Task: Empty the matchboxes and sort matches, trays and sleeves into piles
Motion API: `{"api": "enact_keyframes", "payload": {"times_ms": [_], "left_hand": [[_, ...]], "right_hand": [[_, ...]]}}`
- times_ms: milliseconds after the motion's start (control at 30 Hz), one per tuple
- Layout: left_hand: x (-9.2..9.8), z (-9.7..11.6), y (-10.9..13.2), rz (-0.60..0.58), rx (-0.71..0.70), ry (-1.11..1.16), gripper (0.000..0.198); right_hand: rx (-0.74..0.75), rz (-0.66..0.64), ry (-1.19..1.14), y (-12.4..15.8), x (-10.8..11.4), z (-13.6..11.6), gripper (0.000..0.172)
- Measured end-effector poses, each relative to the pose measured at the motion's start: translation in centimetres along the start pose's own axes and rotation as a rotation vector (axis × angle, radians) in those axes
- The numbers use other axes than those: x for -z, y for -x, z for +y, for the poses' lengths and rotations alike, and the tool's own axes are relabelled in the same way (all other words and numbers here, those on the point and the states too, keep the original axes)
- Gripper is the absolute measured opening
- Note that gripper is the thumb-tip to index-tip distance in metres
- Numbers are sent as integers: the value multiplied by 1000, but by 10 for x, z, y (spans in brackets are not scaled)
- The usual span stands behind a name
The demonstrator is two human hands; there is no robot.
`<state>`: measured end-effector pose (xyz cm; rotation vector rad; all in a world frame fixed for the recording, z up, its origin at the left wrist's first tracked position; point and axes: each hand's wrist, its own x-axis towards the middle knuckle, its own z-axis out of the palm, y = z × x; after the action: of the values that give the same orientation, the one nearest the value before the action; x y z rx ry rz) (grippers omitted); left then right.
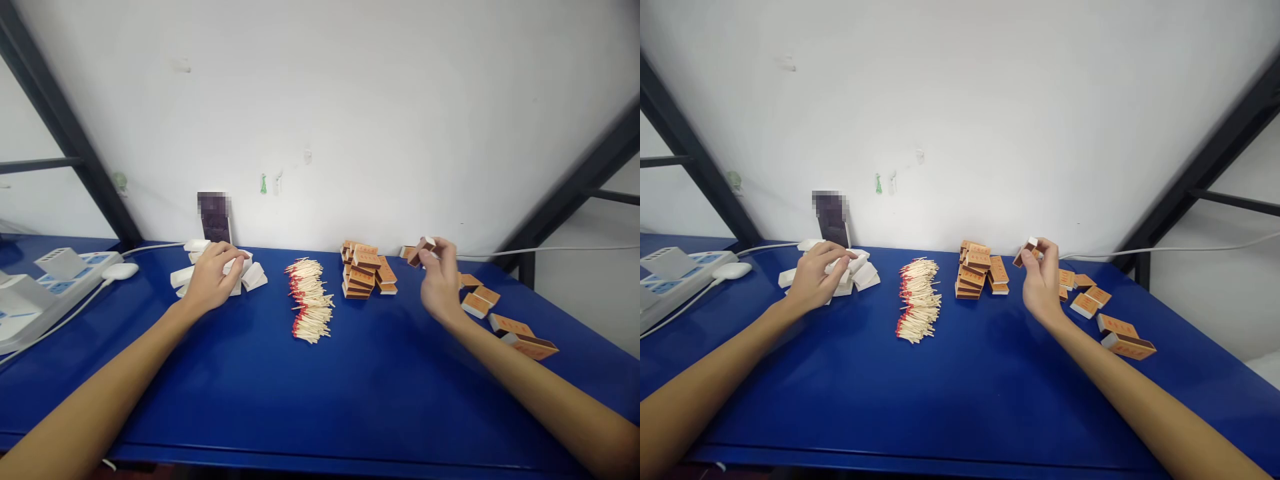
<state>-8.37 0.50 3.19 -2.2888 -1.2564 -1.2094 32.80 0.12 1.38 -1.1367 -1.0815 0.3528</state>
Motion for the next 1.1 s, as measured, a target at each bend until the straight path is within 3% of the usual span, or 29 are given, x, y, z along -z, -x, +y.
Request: {"api": "enact_keyframes", "payload": {"times_ms": [100,167,267,367,500,633,867,1100], "left_hand": [[-1,17,-2,61,1,111,29],[-2,32,-1,54,-75,186,26],[-7,55,3,-43,-225,247,21],[-12,78,7,-114,-328,272,24],[-18,106,6,-170,-363,344,51],[-22,113,5,-174,-367,350,56],[-22,106,7,-129,-394,360,43],[-21,105,7,-120,-362,415,44]], "right_hand": [[244,-131,95,16,4,-27,36],[223,-326,25,31,-2,-45,35],[-44,-592,-240,53,-18,-66,38],[-397,-725,-463,71,-35,-77,25],[-770,-771,-587,84,-50,-83,16],[-941,-725,-611,90,-60,-84,11],[-946,-788,-692,94,-64,-86,11],[-856,-864,-636,90,-59,-77,22]]}}
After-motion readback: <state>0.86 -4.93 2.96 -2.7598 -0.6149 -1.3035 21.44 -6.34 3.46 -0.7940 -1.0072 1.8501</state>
